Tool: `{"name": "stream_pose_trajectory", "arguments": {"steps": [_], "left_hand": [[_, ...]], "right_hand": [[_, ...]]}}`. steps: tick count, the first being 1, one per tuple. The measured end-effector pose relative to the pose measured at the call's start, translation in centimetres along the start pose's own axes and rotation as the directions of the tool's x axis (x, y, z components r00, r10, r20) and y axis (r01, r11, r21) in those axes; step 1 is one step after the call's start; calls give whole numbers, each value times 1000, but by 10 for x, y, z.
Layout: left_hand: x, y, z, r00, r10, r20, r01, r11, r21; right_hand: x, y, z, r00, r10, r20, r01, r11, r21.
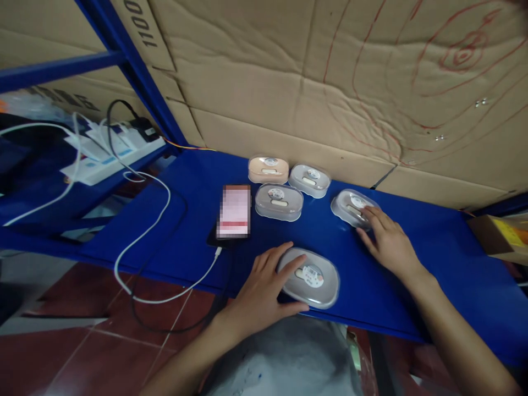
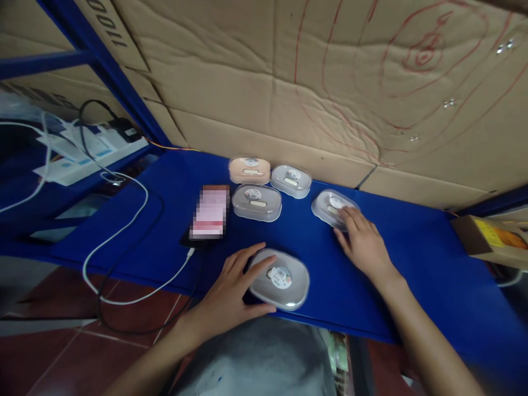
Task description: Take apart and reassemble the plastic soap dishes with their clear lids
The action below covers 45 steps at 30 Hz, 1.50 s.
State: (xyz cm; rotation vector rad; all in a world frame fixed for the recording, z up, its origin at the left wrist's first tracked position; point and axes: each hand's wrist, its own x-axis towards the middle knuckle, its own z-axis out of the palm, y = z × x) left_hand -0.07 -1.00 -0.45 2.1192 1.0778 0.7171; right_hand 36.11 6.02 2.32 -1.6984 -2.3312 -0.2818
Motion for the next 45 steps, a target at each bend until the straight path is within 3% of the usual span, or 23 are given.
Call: {"name": "stream_pose_trajectory", "arguments": {"steps": [3,6,7,9,11,13,18,23,30,33,35,38,40,45], "left_hand": [[0,-1,-1,999,-26,21,27,999,-21],[1,-3,-1,999,-47,14,48,997,-57],[1,-4,-1,999,-52,-5,51,995,-83],[2,-4,0,996,-72,-60,63,988,-143],[3,-4,2,988,-111,-105,88,976,-200],[3,-4,4,977,-161,-136,121,956,-266],[3,-6,6,969,-189,-156,137,945,-298],[2,-9,4,986,-112,-120,91,981,-170],[1,-11,1,996,-36,-87,25,993,-118],[1,-12,1,996,-20,-89,11,994,-107],[1,-11,0,995,-22,-96,12,994,-105],[1,-9,-1,993,-58,-100,47,993,-111],[1,-7,-2,991,-81,-103,69,991,-114],[1,-7,-2,989,-61,-134,46,992,-117]], "right_hand": [[21,-1,1,999,-34,-23,35,999,41],[20,-31,-7,992,-127,-8,124,959,255],[14,-46,-11,973,-227,40,197,908,370],[-2,-76,-16,880,-455,133,325,783,530],[-16,-99,-17,848,-513,135,373,757,536],[-22,-110,-15,860,-499,112,374,763,527],[-13,-89,-6,895,-441,72,282,681,676],[3,-51,8,967,-253,28,210,853,479],[14,-27,29,983,-171,60,144,937,317],[9,-38,19,985,-174,15,160,935,315],[3,-53,8,962,-273,2,250,884,395],[-7,-80,-5,866,-499,15,419,744,520],[-12,-96,-7,817,-576,24,478,701,529],[-14,-114,-1,809,-588,-1,498,685,531]]}}
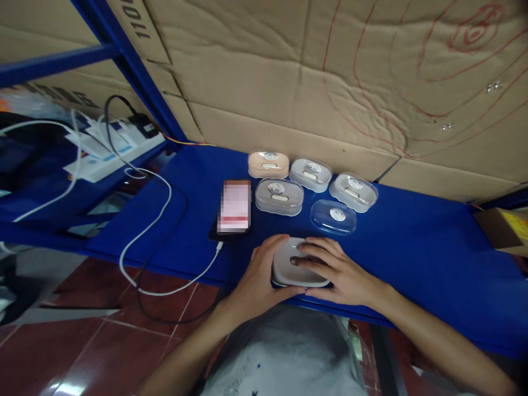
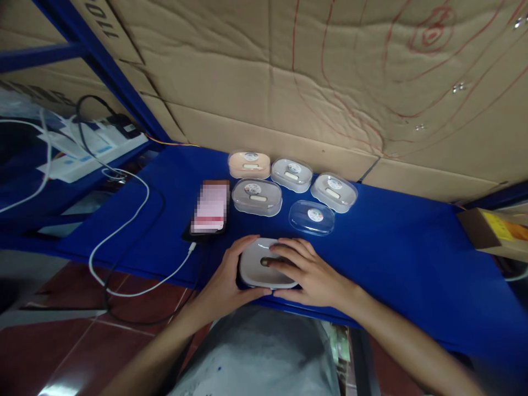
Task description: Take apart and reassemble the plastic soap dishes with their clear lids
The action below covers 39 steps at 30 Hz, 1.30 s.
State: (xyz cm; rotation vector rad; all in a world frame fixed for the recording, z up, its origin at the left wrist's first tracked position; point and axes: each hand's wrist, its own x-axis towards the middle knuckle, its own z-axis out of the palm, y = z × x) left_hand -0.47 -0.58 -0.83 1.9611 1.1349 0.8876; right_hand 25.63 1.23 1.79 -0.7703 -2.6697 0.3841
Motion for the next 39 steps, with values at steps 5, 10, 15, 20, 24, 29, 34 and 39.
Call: {"name": "stream_pose_trajectory", "arguments": {"steps": [5,10,15,20,24,29,34,39], "left_hand": [[-2,-5,4,1000,-4,1,3,999,44],[-5,-3,-1,997,23,72,-34,987,158],[-13,1,-17,991,46,126,-92,915,393],[-17,1,-22,996,67,56,-87,834,546],[-15,1,-19,996,94,-8,-71,805,589],[-9,-4,-14,988,128,-85,-55,813,580],[-4,-8,-8,981,141,-133,-43,828,559],[-2,-6,-10,984,136,-112,-47,814,579]], "right_hand": [[0,6,-3,992,-3,-123,17,994,111],[-7,20,-14,966,96,-238,-87,995,48],[-12,28,-20,981,136,-138,-145,988,-60],[-13,28,-22,985,153,-84,-160,984,-83],[-19,26,-33,980,199,-3,-198,975,-96],[-31,21,-50,958,275,84,-265,958,-113],[-38,18,-52,945,308,112,-292,946,-142],[-39,14,-50,948,297,118,-279,949,-147]]}}
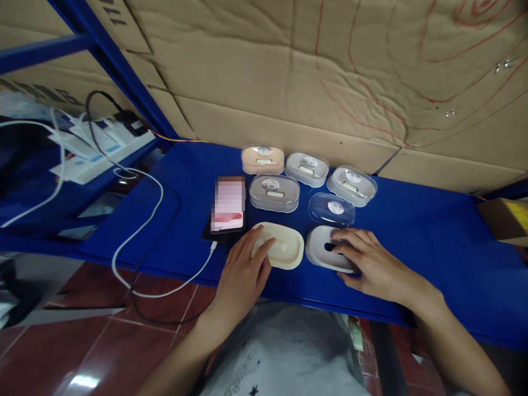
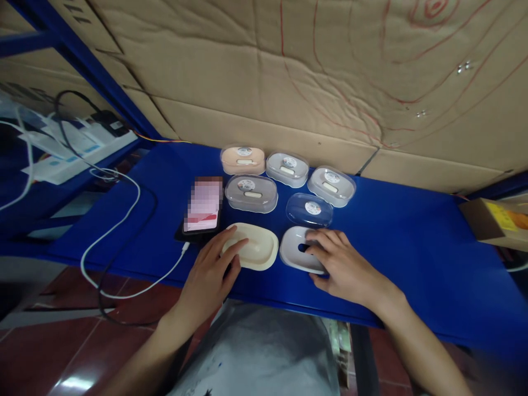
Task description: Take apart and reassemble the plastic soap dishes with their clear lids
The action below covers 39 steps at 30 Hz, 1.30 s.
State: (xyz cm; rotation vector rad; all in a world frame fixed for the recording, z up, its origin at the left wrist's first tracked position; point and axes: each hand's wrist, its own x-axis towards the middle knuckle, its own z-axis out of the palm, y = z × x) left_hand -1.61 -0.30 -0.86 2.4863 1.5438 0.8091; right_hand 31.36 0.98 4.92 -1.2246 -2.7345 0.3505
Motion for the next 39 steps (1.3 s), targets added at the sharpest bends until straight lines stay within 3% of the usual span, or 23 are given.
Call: {"name": "stream_pose_trajectory", "arguments": {"steps": [3,7,14,23,27,30,35,37,39], "left_hand": [[-2,2,-9,996,15,84,-14,1000,-11],[-9,14,-19,964,120,238,-104,991,-82],[-17,36,-4,867,342,363,-292,938,-188],[-16,32,-6,897,285,338,-222,952,-213],[-14,31,-7,899,264,350,-167,944,-283],[-13,29,-10,912,252,323,-112,911,-397],[-16,26,-12,967,141,210,40,734,-678],[-17,29,-9,988,51,143,86,588,-804],[-17,35,-4,989,-87,123,146,348,-926]], "right_hand": [[-1,2,-2,999,-16,-29,16,1000,9],[5,5,-1,995,-3,-96,6,1000,30],[27,0,19,981,-63,-182,69,997,30],[24,1,18,972,-34,-234,31,999,-17],[20,-9,18,948,-149,-280,154,988,-3],[19,-21,20,933,-262,-248,278,960,32],[18,-36,26,911,-344,-227,370,925,81],[18,-37,29,901,-339,-272,378,919,107],[17,-38,32,878,-323,-354,384,916,117]]}}
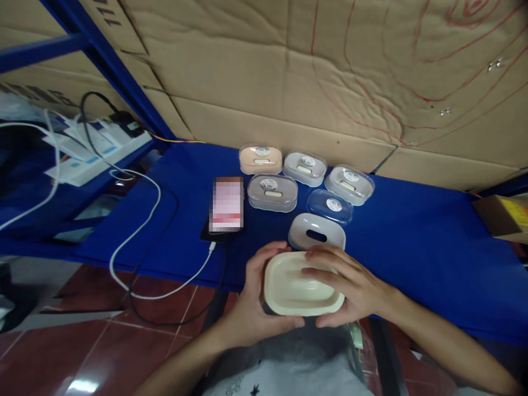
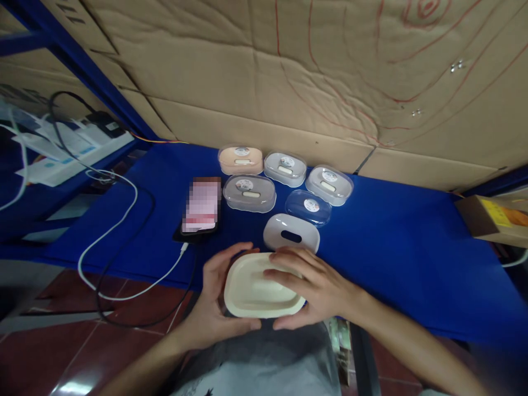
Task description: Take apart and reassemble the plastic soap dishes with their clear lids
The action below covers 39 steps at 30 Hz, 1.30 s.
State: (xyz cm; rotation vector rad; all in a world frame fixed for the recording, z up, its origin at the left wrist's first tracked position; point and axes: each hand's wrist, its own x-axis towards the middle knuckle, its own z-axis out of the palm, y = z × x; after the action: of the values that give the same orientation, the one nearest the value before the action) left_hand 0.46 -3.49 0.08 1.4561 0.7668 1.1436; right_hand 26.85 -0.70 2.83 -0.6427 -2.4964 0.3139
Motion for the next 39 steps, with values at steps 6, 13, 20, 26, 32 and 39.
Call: {"name": "stream_pose_trajectory", "arguments": {"steps": [6,13,20,26,32,39], "left_hand": [[5,-1,20,841,-513,172,482,565,-670],[17,4,-6,769,-615,-172,213,501,-839],[25,12,-13,689,-681,-247,159,474,-866],[25,10,0,659,-752,16,369,304,-878],[15,-8,16,751,-640,162,419,272,-867],[17,-12,17,778,-613,138,334,217,-918]], "right_hand": [[-3,6,4,999,9,-44,-10,999,-31],[-4,32,-10,959,284,-23,-285,953,-107],[-1,32,-6,964,254,-81,-267,920,-286],[0,17,-13,940,232,-252,-273,951,-144],[8,-3,2,996,-31,-82,12,974,-228],[12,-3,18,995,-90,-39,73,945,-319]]}}
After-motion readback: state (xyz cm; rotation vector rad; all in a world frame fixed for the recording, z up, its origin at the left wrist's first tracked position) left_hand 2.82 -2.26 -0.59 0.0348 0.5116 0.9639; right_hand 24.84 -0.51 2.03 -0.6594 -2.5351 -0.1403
